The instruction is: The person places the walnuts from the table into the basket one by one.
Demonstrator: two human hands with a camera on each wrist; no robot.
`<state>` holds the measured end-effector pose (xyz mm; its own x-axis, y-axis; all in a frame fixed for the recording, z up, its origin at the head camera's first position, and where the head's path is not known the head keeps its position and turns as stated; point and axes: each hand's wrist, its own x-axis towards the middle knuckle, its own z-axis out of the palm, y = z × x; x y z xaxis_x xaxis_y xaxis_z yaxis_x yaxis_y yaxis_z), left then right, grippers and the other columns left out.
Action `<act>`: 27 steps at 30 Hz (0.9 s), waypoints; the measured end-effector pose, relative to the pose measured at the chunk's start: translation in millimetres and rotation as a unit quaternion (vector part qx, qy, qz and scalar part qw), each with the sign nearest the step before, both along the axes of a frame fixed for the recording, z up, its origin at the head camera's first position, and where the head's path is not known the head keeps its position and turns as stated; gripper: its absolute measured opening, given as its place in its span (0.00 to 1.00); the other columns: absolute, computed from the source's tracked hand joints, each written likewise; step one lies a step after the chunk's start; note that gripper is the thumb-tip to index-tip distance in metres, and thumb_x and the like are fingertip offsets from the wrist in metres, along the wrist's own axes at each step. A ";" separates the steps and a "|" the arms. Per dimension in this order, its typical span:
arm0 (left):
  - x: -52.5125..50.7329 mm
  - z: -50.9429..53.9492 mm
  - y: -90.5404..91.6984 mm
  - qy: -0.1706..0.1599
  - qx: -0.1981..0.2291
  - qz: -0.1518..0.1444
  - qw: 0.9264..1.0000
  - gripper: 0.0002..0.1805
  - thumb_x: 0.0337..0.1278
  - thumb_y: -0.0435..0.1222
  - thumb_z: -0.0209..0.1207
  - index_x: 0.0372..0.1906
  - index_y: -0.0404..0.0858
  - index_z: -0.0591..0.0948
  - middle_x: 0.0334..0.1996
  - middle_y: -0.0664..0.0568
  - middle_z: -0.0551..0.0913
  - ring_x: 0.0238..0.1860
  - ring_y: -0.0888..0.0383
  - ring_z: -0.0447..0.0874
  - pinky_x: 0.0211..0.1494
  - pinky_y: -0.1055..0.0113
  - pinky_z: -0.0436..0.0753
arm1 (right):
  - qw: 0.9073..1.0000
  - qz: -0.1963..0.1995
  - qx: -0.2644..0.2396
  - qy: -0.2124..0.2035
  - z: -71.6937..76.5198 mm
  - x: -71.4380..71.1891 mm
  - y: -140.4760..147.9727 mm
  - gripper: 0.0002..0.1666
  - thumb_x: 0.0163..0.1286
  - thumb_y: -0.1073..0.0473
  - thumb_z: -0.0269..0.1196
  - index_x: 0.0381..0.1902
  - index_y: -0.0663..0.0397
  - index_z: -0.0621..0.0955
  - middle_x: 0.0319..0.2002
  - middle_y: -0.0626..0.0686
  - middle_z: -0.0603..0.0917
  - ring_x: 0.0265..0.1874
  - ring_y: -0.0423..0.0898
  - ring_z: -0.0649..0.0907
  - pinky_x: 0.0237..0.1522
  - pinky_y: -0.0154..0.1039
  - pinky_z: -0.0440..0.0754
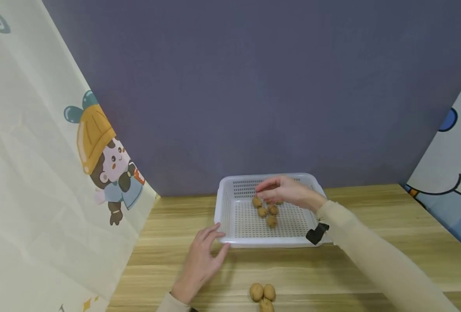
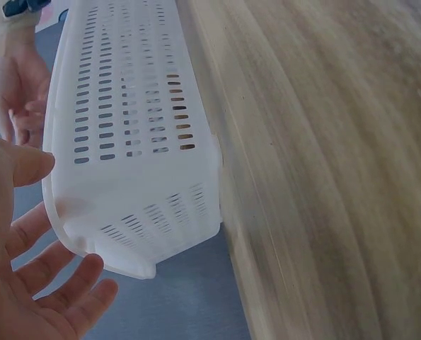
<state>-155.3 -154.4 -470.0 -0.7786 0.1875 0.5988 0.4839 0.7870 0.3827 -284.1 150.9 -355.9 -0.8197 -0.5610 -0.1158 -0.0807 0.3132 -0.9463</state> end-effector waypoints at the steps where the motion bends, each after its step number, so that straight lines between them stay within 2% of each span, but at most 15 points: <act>1: -0.1 -0.1 -0.3 -0.001 0.000 0.002 1.000 0.16 0.55 0.42 0.76 0.48 0.43 0.88 0.63 0.46 0.87 0.62 0.47 0.86 0.66 0.49 0.87 | 1.000 0.001 -0.008 -0.004 0.0 4.3 -0.7 0.27 0.75 0.52 0.70 0.66 0.59 0.82 0.54 0.50 0.90 0.48 0.46 0.88 0.53 0.44 0.89; 4: -0.3 -0.4 -0.8 -0.002 0.002 0.002 1.000 0.16 0.55 0.42 0.76 0.48 0.44 0.88 0.63 0.46 0.87 0.62 0.47 0.86 0.66 0.49 0.87 | 1.000 0.005 -0.027 -0.003 -1.6 17.8 -1.5 0.27 0.74 0.53 0.70 0.64 0.63 0.82 0.52 0.50 0.91 0.45 0.45 0.89 0.50 0.40 0.90; 7: -0.3 -0.9 -0.9 0.001 0.002 -0.001 1.000 0.16 0.55 0.42 0.76 0.48 0.43 0.88 0.63 0.46 0.87 0.62 0.48 0.86 0.66 0.50 0.88 | 0.999 0.022 -0.037 0.015 -4.8 32.9 0.6 0.25 0.73 0.55 0.71 0.62 0.64 0.83 0.48 0.49 0.92 0.42 0.45 0.89 0.48 0.40 0.92; 11: -0.2 -1.0 -0.8 0.004 0.002 -0.003 1.000 0.17 0.54 0.41 0.76 0.48 0.43 0.88 0.62 0.46 0.87 0.61 0.48 0.86 0.66 0.50 0.88 | 0.995 0.062 -0.065 0.039 -10.7 53.4 6.3 0.23 0.74 0.58 0.69 0.60 0.67 0.83 0.47 0.49 0.92 0.40 0.46 0.90 0.46 0.43 0.93; 15: -0.5 -0.7 -0.8 0.007 0.003 -0.003 1.000 0.17 0.54 0.41 0.76 0.48 0.43 0.88 0.62 0.45 0.88 0.61 0.48 0.86 0.66 0.50 0.88 | 0.987 0.110 -0.113 0.041 -20.6 73.2 11.6 0.22 0.75 0.63 0.67 0.60 0.73 0.81 0.49 0.50 0.92 0.38 0.42 0.90 0.44 0.41 0.93; 19: -0.5 -1.1 -1.2 0.009 0.000 -0.004 1.000 0.17 0.54 0.41 0.76 0.48 0.43 0.88 0.62 0.45 0.88 0.61 0.48 0.86 0.65 0.50 0.88 | 0.977 0.158 -0.137 0.041 -36.6 93.2 12.0 0.19 0.73 0.67 0.67 0.58 0.74 0.82 0.49 0.54 0.92 0.37 0.37 0.89 0.43 0.35 0.92; 22: -0.6 -1.5 -1.2 0.009 -0.001 -0.003 1.000 0.17 0.54 0.41 0.76 0.48 0.43 0.88 0.62 0.45 0.88 0.61 0.48 0.86 0.65 0.51 0.88 | 0.970 0.188 -0.149 0.042 -53.1 105.6 10.1 0.19 0.72 0.68 0.67 0.57 0.75 0.82 0.49 0.58 0.92 0.38 0.34 0.90 0.43 0.37 0.93; 24: -0.8 -1.4 -1.1 0.010 -0.001 -0.002 1.000 0.17 0.53 0.41 0.76 0.48 0.43 0.88 0.62 0.46 0.88 0.61 0.48 0.86 0.65 0.50 0.88 | 0.967 0.202 -0.152 0.037 -65.4 111.8 9.0 0.19 0.71 0.68 0.68 0.57 0.74 0.82 0.50 0.59 0.91 0.38 0.33 0.90 0.43 0.37 0.94; 27: -1.1 -1.6 -1.1 0.013 0.000 -0.003 1.000 0.17 0.53 0.41 0.77 0.47 0.43 0.88 0.62 0.46 0.88 0.61 0.48 0.87 0.65 0.50 0.88 | 0.962 0.217 -0.167 0.022 -84.0 117.4 6.7 0.20 0.71 0.69 0.67 0.57 0.77 0.80 0.51 0.59 0.91 0.38 0.32 0.89 0.43 0.38 0.94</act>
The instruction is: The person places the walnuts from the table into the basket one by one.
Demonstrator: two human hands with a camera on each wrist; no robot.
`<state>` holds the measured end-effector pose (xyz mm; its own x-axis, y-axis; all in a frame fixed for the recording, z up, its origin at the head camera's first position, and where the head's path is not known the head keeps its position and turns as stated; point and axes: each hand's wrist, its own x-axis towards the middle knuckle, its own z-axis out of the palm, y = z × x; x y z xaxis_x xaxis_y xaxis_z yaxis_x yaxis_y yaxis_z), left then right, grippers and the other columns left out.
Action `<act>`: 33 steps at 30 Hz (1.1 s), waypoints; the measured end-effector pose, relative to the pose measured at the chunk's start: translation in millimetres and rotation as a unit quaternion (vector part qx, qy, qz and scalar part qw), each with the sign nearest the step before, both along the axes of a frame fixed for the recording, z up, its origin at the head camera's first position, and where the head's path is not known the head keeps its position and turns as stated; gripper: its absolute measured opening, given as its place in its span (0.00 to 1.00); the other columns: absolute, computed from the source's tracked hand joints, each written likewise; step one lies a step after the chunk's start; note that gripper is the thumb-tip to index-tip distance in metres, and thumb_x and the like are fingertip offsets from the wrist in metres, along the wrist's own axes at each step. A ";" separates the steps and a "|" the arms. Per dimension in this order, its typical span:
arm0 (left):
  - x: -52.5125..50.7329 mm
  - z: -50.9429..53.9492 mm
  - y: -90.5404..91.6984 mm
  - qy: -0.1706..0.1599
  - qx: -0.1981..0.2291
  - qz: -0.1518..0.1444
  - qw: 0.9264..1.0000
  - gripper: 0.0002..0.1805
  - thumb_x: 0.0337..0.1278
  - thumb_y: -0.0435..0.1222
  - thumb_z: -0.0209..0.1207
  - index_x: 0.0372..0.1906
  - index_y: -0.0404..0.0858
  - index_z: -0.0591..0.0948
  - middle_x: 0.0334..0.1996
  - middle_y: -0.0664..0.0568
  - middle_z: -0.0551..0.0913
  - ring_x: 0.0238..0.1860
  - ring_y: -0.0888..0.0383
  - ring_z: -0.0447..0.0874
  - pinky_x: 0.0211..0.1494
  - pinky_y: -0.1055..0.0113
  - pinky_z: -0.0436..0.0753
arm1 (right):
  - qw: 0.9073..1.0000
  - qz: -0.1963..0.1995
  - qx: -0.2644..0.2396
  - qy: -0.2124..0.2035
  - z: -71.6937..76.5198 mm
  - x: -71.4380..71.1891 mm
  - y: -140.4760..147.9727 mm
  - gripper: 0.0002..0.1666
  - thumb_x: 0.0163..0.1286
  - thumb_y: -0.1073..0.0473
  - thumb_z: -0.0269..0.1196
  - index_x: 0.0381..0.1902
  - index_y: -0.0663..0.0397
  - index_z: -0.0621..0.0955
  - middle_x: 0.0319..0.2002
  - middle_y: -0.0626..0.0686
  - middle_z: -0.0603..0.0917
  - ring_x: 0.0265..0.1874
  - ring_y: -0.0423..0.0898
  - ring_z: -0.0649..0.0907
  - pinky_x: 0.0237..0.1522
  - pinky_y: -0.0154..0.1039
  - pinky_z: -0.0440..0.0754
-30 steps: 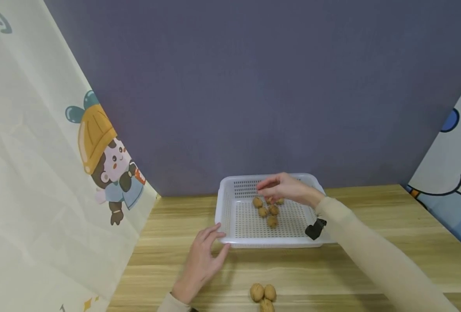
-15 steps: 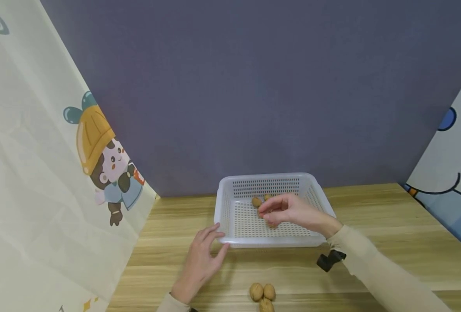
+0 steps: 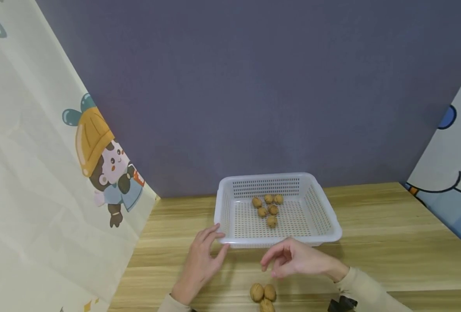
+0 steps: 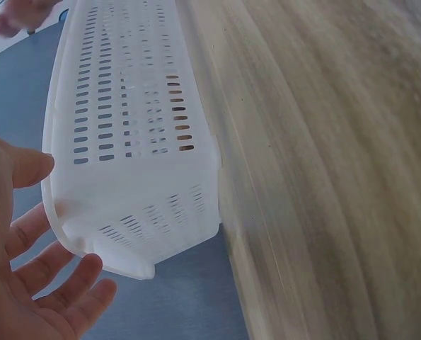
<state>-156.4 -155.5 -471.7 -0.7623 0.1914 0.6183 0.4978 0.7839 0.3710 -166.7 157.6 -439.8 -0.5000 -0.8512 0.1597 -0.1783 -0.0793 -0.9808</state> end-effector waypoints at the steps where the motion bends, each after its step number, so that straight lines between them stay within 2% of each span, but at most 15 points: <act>1: 0.1 -0.1 0.1 0.000 0.001 -0.001 1.000 0.17 0.53 0.41 0.77 0.47 0.43 0.89 0.62 0.46 0.88 0.61 0.48 0.87 0.65 0.50 0.88 | 1.000 0.001 -0.002 0.001 -5.9 1.5 -0.1 0.20 0.71 0.69 0.67 0.57 0.76 0.81 0.51 0.58 0.91 0.38 0.31 0.89 0.42 0.36 0.93; 3: 0.0 -0.5 0.4 -0.002 0.001 0.000 1.000 0.17 0.53 0.41 0.77 0.47 0.43 0.89 0.62 0.46 0.88 0.61 0.48 0.87 0.65 0.50 0.88 | 1.000 -0.001 -0.004 -0.005 -17.0 4.5 -0.4 0.19 0.72 0.68 0.67 0.57 0.76 0.81 0.50 0.60 0.91 0.38 0.31 0.88 0.43 0.33 0.93; 8: -0.2 -1.5 1.3 -0.010 0.000 0.001 1.000 0.17 0.53 0.41 0.77 0.47 0.43 0.88 0.63 0.46 0.88 0.61 0.48 0.86 0.66 0.50 0.88 | 0.999 -0.007 -0.004 -0.034 -40.7 11.5 2.0 0.20 0.72 0.67 0.67 0.57 0.75 0.81 0.48 0.79 0.84 0.37 0.31 0.88 0.40 0.28 0.89; 11: -0.2 -1.9 1.9 -0.010 0.001 0.000 1.000 0.17 0.53 0.41 0.77 0.48 0.43 0.88 0.63 0.46 0.87 0.61 0.48 0.86 0.66 0.49 0.88 | 0.999 -0.009 0.002 -0.051 -51.3 14.3 4.1 0.21 0.71 0.68 0.67 0.58 0.78 0.80 0.49 0.83 0.82 0.36 0.31 0.88 0.38 0.25 0.87; 16: -0.1 -1.7 2.2 -0.006 0.004 -0.001 1.000 0.17 0.52 0.41 0.77 0.47 0.43 0.89 0.63 0.46 0.87 0.62 0.48 0.86 0.66 0.50 0.87 | 0.998 -0.024 0.021 -0.054 -62.8 15.0 7.7 0.22 0.70 0.68 0.68 0.58 0.78 0.80 0.49 0.80 0.84 0.32 0.29 0.85 0.34 0.20 0.82; 19: 0.1 -1.1 2.3 -0.003 0.004 0.000 1.000 0.17 0.52 0.41 0.77 0.47 0.43 0.89 0.63 0.46 0.88 0.61 0.48 0.86 0.66 0.50 0.87 | 0.997 -0.028 0.036 -0.054 -67.2 14.1 9.3 0.23 0.69 0.68 0.68 0.58 0.77 0.81 0.45 0.79 0.85 0.30 0.28 0.84 0.32 0.19 0.80; 28: -0.5 -1.2 1.7 0.005 0.005 -0.003 1.000 0.17 0.51 0.40 0.78 0.47 0.43 0.89 0.62 0.46 0.88 0.60 0.48 0.87 0.65 0.50 0.88 | 0.996 -0.020 0.066 -0.052 -72.9 10.7 8.2 0.24 0.68 0.66 0.70 0.60 0.70 0.83 0.39 0.78 0.86 0.31 0.29 0.85 0.34 0.20 0.81; 33: -1.2 -3.8 0.3 0.010 0.007 -0.002 1.000 0.17 0.51 0.41 0.77 0.47 0.43 0.88 0.61 0.46 0.88 0.60 0.48 0.87 0.64 0.50 0.88 | 0.996 -0.012 0.081 -0.041 -76.2 8.0 3.7 0.24 0.67 0.65 0.72 0.60 0.65 0.84 0.40 0.68 0.91 0.33 0.30 0.86 0.37 0.22 0.83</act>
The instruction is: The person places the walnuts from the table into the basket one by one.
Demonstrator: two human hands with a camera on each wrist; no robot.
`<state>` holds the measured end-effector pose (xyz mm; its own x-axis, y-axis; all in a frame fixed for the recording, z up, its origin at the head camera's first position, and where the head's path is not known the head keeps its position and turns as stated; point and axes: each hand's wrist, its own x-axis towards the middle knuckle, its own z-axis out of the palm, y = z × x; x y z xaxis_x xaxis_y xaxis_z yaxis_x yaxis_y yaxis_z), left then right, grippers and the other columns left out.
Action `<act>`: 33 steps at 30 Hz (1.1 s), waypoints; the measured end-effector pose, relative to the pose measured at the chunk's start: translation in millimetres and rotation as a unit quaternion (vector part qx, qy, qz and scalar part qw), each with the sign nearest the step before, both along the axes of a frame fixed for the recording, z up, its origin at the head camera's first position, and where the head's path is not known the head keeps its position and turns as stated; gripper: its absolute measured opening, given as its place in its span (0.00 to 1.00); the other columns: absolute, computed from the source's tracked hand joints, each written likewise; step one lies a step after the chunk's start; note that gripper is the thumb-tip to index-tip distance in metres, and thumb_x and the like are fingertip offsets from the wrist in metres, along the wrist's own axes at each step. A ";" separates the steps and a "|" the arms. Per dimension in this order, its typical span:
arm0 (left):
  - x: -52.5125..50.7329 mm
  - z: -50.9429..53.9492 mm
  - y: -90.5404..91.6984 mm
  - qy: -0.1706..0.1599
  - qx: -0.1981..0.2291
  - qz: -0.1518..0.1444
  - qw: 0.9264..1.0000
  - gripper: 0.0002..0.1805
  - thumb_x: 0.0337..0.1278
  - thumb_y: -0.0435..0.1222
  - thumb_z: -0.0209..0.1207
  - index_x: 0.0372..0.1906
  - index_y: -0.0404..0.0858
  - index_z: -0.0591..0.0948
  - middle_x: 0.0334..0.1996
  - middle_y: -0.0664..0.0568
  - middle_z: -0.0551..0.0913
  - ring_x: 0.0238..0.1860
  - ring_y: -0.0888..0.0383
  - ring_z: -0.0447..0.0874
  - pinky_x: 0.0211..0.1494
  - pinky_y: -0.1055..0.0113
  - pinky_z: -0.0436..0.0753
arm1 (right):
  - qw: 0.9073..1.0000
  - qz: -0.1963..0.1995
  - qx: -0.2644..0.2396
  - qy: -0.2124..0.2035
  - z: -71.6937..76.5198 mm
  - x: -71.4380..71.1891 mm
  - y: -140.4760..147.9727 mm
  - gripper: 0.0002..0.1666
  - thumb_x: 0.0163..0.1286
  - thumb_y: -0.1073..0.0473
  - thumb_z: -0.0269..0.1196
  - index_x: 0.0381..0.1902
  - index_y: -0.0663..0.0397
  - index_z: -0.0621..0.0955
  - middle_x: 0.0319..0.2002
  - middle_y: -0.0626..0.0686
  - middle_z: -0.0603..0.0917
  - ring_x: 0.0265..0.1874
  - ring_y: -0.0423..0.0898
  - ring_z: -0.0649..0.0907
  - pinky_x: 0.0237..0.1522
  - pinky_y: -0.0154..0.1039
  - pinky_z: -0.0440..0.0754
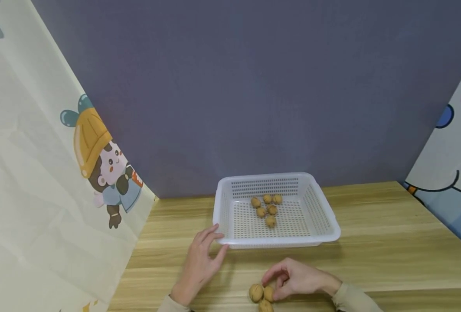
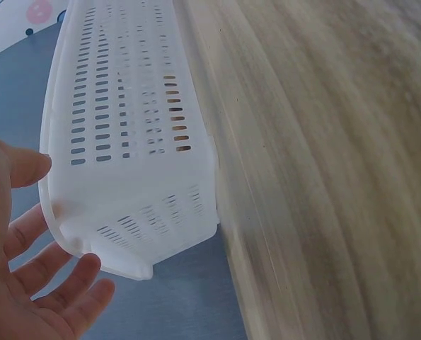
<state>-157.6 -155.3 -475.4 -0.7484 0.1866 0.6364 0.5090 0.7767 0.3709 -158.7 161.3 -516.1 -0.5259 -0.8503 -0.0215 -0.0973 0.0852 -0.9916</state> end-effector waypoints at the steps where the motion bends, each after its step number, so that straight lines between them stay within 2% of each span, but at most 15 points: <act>1: 0.2 0.0 -0.4 0.000 0.000 0.000 1.000 0.17 0.51 0.41 0.78 0.47 0.43 0.88 0.61 0.46 0.88 0.60 0.48 0.87 0.65 0.51 0.88 | 1.000 0.003 0.000 0.002 -0.3 -0.5 -0.6 0.24 0.67 0.65 0.72 0.60 0.65 0.84 0.42 0.66 0.91 0.33 0.30 0.86 0.38 0.22 0.84; 6: 0.0 -0.7 -1.3 0.008 -0.002 -0.005 1.000 0.17 0.51 0.41 0.78 0.46 0.43 0.88 0.61 0.45 0.88 0.59 0.48 0.87 0.64 0.51 0.89 | 1.000 0.012 0.004 0.015 -1.3 -0.8 -0.5 0.26 0.66 0.65 0.72 0.61 0.65 0.83 0.51 0.53 0.91 0.36 0.30 0.87 0.40 0.24 0.86; 9: -0.7 -0.8 -1.4 0.012 -0.002 -0.006 1.000 0.17 0.51 0.41 0.78 0.46 0.43 0.88 0.61 0.45 0.88 0.59 0.48 0.87 0.64 0.51 0.89 | 1.000 0.005 0.009 0.026 -1.6 0.2 -0.6 0.24 0.66 0.65 0.73 0.60 0.63 0.84 0.51 0.49 0.91 0.36 0.30 0.87 0.40 0.25 0.87; 15: -1.7 -0.2 -1.1 0.013 -0.002 -0.006 1.000 0.17 0.51 0.41 0.78 0.46 0.43 0.88 0.60 0.45 0.88 0.59 0.47 0.87 0.64 0.51 0.89 | 0.999 -0.017 0.015 0.041 -1.3 1.7 -1.2 0.20 0.66 0.63 0.73 0.55 0.61 0.86 0.38 0.54 0.92 0.32 0.29 0.85 0.34 0.22 0.83; 20: -1.5 -0.5 -0.7 0.014 -0.003 -0.008 1.000 0.17 0.51 0.41 0.78 0.46 0.43 0.88 0.60 0.44 0.89 0.58 0.47 0.88 0.63 0.51 0.89 | 0.999 -0.028 0.005 0.034 2.8 1.3 2.5 0.19 0.66 0.64 0.73 0.54 0.63 0.86 0.34 0.60 0.91 0.29 0.29 0.85 0.31 0.21 0.81; 24: -1.3 -1.2 -0.2 0.013 -0.002 -0.011 1.000 0.18 0.50 0.40 0.78 0.46 0.43 0.88 0.60 0.44 0.88 0.59 0.47 0.88 0.64 0.51 0.89 | 0.999 -0.040 0.003 0.031 15.6 -2.4 11.7 0.19 0.68 0.64 0.71 0.56 0.65 0.86 0.36 0.61 0.92 0.30 0.31 0.87 0.30 0.22 0.83; 28: -1.3 -0.3 -0.3 0.013 -0.002 -0.009 1.000 0.17 0.51 0.40 0.78 0.46 0.43 0.88 0.61 0.44 0.88 0.59 0.47 0.88 0.64 0.51 0.89 | 0.998 -0.050 0.007 0.040 36.5 -8.5 22.2 0.20 0.70 0.64 0.70 0.57 0.65 0.85 0.40 0.58 0.93 0.34 0.34 0.89 0.34 0.26 0.86; 33: -0.4 0.8 -1.1 0.013 -0.005 -0.011 1.000 0.17 0.51 0.40 0.78 0.46 0.42 0.88 0.60 0.44 0.88 0.58 0.46 0.88 0.64 0.50 0.89 | 0.999 -0.034 0.011 0.024 54.2 -10.8 29.4 0.20 0.70 0.65 0.69 0.58 0.65 0.84 0.42 0.56 0.92 0.36 0.35 0.89 0.38 0.27 0.88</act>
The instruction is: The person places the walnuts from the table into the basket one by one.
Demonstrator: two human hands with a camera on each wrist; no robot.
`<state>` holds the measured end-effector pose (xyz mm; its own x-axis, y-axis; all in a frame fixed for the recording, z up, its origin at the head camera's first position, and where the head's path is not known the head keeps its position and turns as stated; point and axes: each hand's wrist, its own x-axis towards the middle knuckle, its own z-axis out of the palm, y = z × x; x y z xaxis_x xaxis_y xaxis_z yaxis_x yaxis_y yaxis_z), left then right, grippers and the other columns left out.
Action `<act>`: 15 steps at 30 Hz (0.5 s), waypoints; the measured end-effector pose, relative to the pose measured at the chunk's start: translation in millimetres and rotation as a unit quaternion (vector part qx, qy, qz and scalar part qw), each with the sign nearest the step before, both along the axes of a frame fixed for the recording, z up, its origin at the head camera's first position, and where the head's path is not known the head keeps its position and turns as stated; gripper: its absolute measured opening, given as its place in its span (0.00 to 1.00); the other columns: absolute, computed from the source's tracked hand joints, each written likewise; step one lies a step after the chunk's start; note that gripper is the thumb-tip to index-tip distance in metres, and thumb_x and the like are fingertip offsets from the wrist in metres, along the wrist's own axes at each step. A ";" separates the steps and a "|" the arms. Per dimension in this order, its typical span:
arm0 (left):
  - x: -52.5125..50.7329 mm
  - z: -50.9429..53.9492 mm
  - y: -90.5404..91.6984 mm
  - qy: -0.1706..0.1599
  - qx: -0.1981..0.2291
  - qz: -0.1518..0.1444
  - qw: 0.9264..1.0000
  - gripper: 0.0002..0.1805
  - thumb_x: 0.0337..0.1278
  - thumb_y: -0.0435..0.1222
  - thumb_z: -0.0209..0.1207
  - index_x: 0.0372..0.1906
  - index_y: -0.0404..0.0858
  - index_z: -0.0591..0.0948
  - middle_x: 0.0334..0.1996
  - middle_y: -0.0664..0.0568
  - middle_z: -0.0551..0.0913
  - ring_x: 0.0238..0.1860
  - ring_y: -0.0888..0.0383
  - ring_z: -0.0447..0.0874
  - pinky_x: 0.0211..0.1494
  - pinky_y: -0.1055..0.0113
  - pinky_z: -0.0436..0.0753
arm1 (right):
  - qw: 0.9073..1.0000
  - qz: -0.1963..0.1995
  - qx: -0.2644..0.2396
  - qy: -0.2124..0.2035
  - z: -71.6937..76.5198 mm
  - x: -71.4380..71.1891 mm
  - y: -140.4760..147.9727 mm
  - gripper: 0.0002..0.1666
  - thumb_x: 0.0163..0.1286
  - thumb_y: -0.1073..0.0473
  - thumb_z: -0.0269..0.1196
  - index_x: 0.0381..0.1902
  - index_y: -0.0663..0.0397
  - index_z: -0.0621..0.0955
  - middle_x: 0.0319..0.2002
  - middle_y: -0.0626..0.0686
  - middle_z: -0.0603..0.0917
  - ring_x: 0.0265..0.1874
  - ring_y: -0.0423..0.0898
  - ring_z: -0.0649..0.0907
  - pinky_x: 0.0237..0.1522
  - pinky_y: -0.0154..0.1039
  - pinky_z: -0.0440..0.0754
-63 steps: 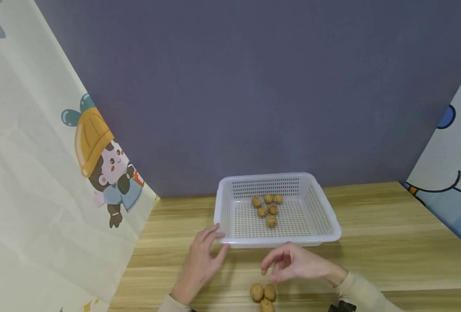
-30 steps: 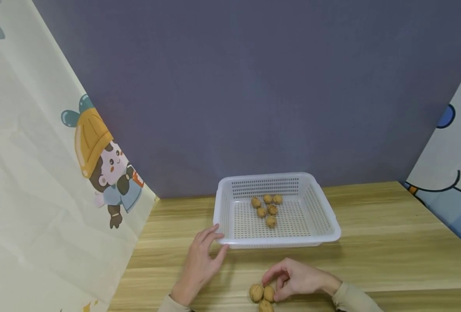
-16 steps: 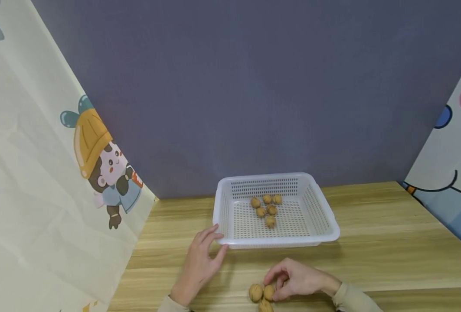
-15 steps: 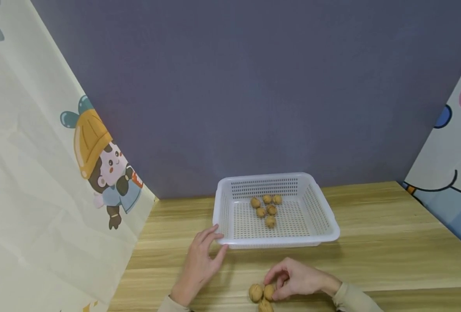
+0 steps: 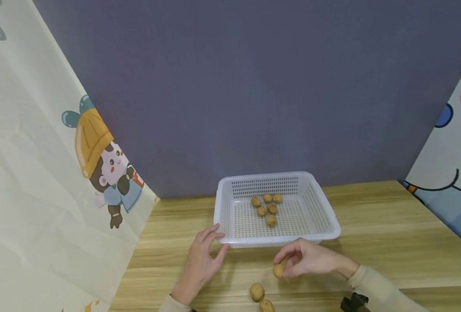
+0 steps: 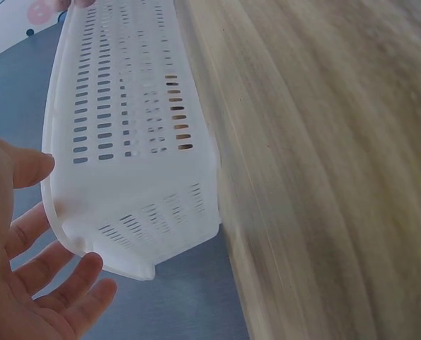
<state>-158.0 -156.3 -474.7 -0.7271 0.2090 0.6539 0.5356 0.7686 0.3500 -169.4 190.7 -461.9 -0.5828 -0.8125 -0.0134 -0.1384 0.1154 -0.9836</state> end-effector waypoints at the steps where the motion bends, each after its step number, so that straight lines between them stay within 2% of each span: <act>1: 0.3 0.2 0.2 -0.002 0.000 0.000 1.000 0.17 0.51 0.40 0.78 0.46 0.42 0.88 0.60 0.43 0.88 0.59 0.46 0.88 0.64 0.50 0.89 | 1.000 0.006 0.001 -0.006 1.3 0.4 0.8 0.20 0.70 0.65 0.69 0.58 0.65 0.84 0.42 0.55 0.92 0.36 0.35 0.89 0.38 0.27 0.88; 5: 2.4 1.0 1.1 -0.015 -0.006 0.005 1.000 0.17 0.51 0.40 0.78 0.47 0.43 0.88 0.61 0.43 0.88 0.60 0.46 0.87 0.64 0.49 0.89 | 1.000 0.024 0.000 -0.018 4.8 2.3 1.5 0.20 0.69 0.66 0.69 0.58 0.66 0.84 0.41 0.49 0.93 0.36 0.34 0.89 0.39 0.28 0.89; 8: 2.9 1.5 1.5 -0.018 -0.008 0.008 1.000 0.17 0.52 0.40 0.78 0.47 0.43 0.88 0.61 0.44 0.88 0.60 0.47 0.87 0.64 0.49 0.89 | 0.999 0.034 -0.002 -0.014 13.2 1.4 0.6 0.21 0.69 0.66 0.69 0.59 0.66 0.84 0.40 0.46 0.93 0.36 0.34 0.89 0.39 0.27 0.89; 11: 2.5 1.8 1.5 -0.016 -0.006 0.008 1.000 0.17 0.52 0.40 0.77 0.47 0.43 0.88 0.61 0.44 0.88 0.60 0.47 0.87 0.64 0.49 0.89 | 0.999 0.038 -0.004 -0.007 28.3 -2.2 -1.4 0.21 0.70 0.66 0.69 0.59 0.66 0.84 0.41 0.48 0.93 0.37 0.35 0.90 0.39 0.27 0.89; 15: 2.0 1.9 1.4 -0.010 -0.004 0.008 1.000 0.17 0.52 0.40 0.77 0.47 0.43 0.88 0.61 0.44 0.88 0.60 0.47 0.87 0.64 0.50 0.89 | 1.000 0.019 0.009 0.001 55.5 -12.0 -2.3 0.20 0.71 0.65 0.69 0.59 0.67 0.83 0.42 0.48 0.93 0.39 0.36 0.90 0.43 0.30 0.89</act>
